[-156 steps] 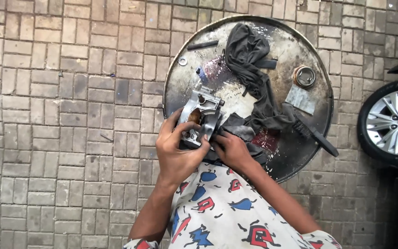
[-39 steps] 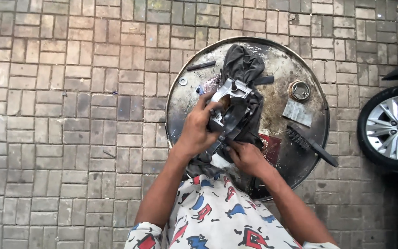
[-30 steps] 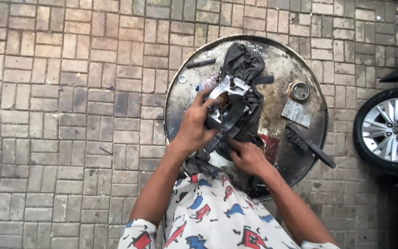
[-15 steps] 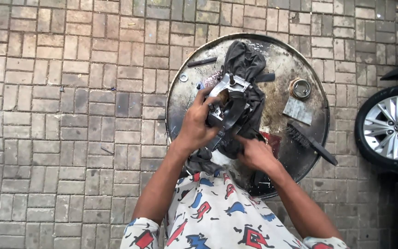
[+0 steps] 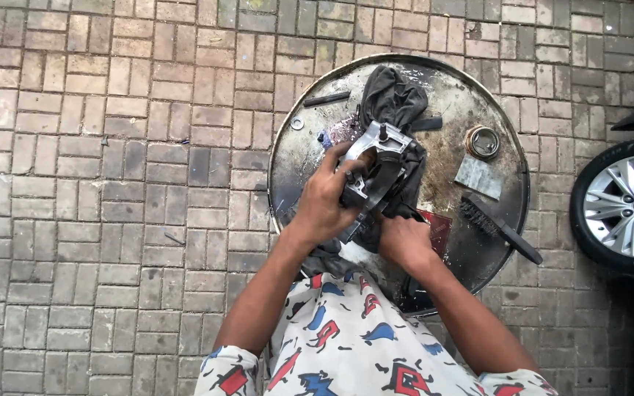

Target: The person cleans a silver mechanical part using a dark cloth. They wipe the exterior surfaces and interior cavities of the part, rotating it to access different areas. The person also wipes their hands on the cloth during the process.

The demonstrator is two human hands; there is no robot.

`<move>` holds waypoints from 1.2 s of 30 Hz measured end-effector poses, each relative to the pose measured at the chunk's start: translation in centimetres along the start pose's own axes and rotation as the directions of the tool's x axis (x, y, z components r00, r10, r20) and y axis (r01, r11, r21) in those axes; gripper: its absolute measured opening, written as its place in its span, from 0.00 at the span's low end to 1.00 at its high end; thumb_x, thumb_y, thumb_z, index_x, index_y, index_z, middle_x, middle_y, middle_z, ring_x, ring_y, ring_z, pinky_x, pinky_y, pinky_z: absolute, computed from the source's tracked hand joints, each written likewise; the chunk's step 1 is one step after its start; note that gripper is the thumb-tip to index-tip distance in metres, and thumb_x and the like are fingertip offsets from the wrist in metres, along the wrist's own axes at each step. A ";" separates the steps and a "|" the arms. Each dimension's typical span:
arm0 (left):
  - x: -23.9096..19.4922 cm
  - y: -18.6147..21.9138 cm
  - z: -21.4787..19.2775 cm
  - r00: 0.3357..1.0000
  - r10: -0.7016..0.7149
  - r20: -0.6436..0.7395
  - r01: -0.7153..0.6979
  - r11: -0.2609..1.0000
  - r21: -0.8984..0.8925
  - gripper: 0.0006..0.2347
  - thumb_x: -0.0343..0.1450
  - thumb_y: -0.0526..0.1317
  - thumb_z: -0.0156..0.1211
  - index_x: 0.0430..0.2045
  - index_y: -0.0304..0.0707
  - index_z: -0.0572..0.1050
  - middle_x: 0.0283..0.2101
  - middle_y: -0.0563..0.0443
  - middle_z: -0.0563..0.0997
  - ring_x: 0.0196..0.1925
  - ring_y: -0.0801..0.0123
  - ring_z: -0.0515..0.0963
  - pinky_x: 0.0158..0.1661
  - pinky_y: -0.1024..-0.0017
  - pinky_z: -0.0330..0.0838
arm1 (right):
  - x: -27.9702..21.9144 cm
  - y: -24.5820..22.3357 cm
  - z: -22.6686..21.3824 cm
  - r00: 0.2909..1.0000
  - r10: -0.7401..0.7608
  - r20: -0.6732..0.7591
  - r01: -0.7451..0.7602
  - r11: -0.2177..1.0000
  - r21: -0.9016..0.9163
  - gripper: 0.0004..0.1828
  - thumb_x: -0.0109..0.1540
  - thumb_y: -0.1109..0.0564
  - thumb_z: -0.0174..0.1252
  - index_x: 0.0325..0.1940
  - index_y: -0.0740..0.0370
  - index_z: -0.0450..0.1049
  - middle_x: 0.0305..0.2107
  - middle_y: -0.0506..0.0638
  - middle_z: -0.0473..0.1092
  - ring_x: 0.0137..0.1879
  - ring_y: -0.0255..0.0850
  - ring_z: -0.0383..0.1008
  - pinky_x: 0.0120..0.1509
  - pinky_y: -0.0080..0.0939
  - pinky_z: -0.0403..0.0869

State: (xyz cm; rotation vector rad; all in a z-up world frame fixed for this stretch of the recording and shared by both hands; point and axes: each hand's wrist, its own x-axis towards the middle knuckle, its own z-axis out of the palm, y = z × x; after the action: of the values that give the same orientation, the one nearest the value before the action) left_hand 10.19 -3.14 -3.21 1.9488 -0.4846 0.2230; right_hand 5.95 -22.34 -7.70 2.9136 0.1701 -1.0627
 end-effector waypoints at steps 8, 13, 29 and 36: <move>-0.1 -0.5 0.3 1.000 -0.018 0.003 0.018 1.000 0.002 0.20 0.59 0.32 0.71 0.43 0.44 0.71 0.58 0.31 0.69 0.54 0.29 0.78 0.49 0.36 0.77 | 2.9 0.3 3.3 1.000 0.021 -0.010 -0.022 0.995 -0.101 0.18 0.61 0.55 0.48 0.36 0.59 0.85 0.26 0.57 0.80 0.38 0.55 0.84 0.33 0.64 0.77; -0.4 0.7 -0.3 1.000 -0.022 0.021 0.022 1.000 0.014 0.20 0.60 0.30 0.68 0.43 0.46 0.70 0.59 0.32 0.68 0.54 0.27 0.78 0.47 0.34 0.77 | -0.2 -0.2 2.7 0.997 -0.079 0.000 0.079 0.995 -0.065 0.17 0.63 0.53 0.49 0.36 0.57 0.86 0.24 0.57 0.80 0.34 0.54 0.83 0.31 0.57 0.78; 0.3 -0.3 -0.9 0.999 -0.036 -0.013 0.035 0.998 -0.056 0.21 0.57 0.27 0.64 0.43 0.44 0.71 0.57 0.31 0.70 0.52 0.27 0.79 0.50 0.38 0.76 | -0.5 1.6 -1.3 0.994 0.002 0.112 -0.001 1.000 -0.015 0.33 0.62 0.51 0.50 0.73 0.31 0.63 0.38 0.59 0.81 0.50 0.61 0.82 0.51 0.66 0.79; 0.3 0.2 -1.2 0.999 -0.031 -0.022 0.029 0.998 -0.064 0.21 0.58 0.27 0.66 0.42 0.43 0.71 0.58 0.31 0.70 0.52 0.29 0.80 0.51 0.40 0.76 | -0.1 0.9 -0.2 0.995 0.022 0.098 -0.022 1.000 -0.003 0.34 0.62 0.54 0.45 0.74 0.33 0.62 0.37 0.58 0.81 0.48 0.60 0.83 0.49 0.65 0.80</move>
State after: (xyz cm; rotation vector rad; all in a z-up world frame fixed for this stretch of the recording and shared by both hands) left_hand 10.48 -2.20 -2.45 1.8877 -0.4420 0.2085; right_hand 6.13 -23.25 -7.51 2.8468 0.1348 -1.1978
